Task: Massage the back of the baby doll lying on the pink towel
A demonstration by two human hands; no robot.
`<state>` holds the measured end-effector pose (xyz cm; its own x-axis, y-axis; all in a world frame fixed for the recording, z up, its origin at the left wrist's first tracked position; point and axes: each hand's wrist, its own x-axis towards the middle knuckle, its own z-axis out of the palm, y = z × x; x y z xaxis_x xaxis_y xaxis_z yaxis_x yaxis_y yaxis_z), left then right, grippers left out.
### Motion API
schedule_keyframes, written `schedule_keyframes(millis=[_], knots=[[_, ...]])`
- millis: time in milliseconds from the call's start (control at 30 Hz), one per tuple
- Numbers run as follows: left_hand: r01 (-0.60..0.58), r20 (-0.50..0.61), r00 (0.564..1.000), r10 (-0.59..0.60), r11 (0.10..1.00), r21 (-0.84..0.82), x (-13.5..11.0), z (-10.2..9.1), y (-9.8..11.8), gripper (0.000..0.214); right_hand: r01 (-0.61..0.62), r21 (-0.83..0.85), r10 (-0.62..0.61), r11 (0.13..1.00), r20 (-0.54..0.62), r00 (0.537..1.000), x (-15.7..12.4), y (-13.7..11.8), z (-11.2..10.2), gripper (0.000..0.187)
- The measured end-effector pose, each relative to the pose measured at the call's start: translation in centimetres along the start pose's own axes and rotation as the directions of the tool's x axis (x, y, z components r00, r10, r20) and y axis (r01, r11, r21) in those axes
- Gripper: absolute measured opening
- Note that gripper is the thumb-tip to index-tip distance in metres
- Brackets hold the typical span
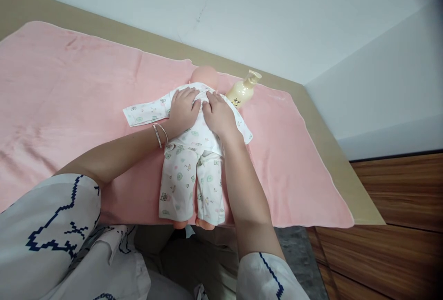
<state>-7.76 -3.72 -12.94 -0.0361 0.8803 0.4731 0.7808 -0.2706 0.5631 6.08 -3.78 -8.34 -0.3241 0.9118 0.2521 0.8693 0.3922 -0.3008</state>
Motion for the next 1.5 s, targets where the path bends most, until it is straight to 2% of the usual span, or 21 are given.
schedule_keyframes(millis=[100,167,367,500,600,700,833,967,1067,1133,1233,1400,1500], knots=[[0.010,0.023,1.000,-0.011,0.999,0.041,0.1,0.1,0.1,0.043,-0.047,-0.107,0.047,0.993,-0.001,0.999,-0.6,-1.4,-1.3,0.037],[0.004,0.044,0.999,-0.007,0.998,0.068,0.2,0.0,0.3,0.045,-0.075,-0.121,0.076,0.990,0.001,0.997,-0.6,-1.3,-1.6,0.036],[-0.031,0.077,0.997,0.020,0.988,0.152,-0.9,-1.4,2.4,0.044,-0.022,0.075,0.022,0.997,0.001,1.000,0.7,1.4,0.7,0.053],[-0.079,0.095,0.994,0.062,0.979,0.187,-1.6,-2.1,3.5,0.043,-0.015,0.077,0.013,0.997,0.026,1.000,1.0,1.7,1.1,0.056],[-0.059,0.154,0.988,0.032,0.983,0.175,-0.6,-2.2,2.8,0.043,-0.025,0.006,0.025,1.000,0.006,1.000,0.4,0.3,0.0,0.048],[-0.072,0.218,0.975,0.042,0.988,0.133,1.0,-2.0,1.0,0.045,-0.106,-0.091,0.108,0.990,0.020,0.994,-0.5,-1.9,-1.3,0.038],[-0.078,0.203,0.978,0.053,0.990,0.114,1.8,-1.9,-0.1,0.044,-0.173,-0.153,0.177,0.973,0.012,0.984,-1.0,-3.3,-1.7,0.032],[-0.057,0.128,0.991,0.032,0.978,0.201,0.1,-2.0,1.5,0.043,-0.103,-0.031,0.103,0.994,-0.002,0.995,-0.1,-1.2,-0.5,0.039],[-0.100,0.146,0.987,0.066,0.966,0.240,-1.1,-2.2,3.1,0.045,-0.048,0.078,0.048,0.996,-0.003,0.999,0.5,0.7,0.5,0.047],[-0.133,0.174,0.981,0.089,0.957,0.259,-1.4,-2.5,3.6,0.045,-0.039,0.091,0.040,0.995,-0.009,0.999,0.7,1.2,0.7,0.049],[-0.149,0.205,0.974,0.096,0.953,0.263,-0.8,-2.9,3.2,0.043,-0.044,0.010,0.044,0.999,-0.025,0.999,0.4,0.4,0.4,0.046],[-0.149,0.262,0.960,0.100,0.973,0.175,1.1,-2.9,1.1,0.038,-0.132,-0.176,0.131,0.975,-0.020,0.991,-0.6,-2.2,-1.1,0.038],[-0.145,0.269,0.959,0.093,0.973,0.179,1.4,-2.8,1.1,0.037,-0.171,-0.209,0.173,0.963,-0.010,0.985,-0.8,-2.8,-1.6,0.039]])
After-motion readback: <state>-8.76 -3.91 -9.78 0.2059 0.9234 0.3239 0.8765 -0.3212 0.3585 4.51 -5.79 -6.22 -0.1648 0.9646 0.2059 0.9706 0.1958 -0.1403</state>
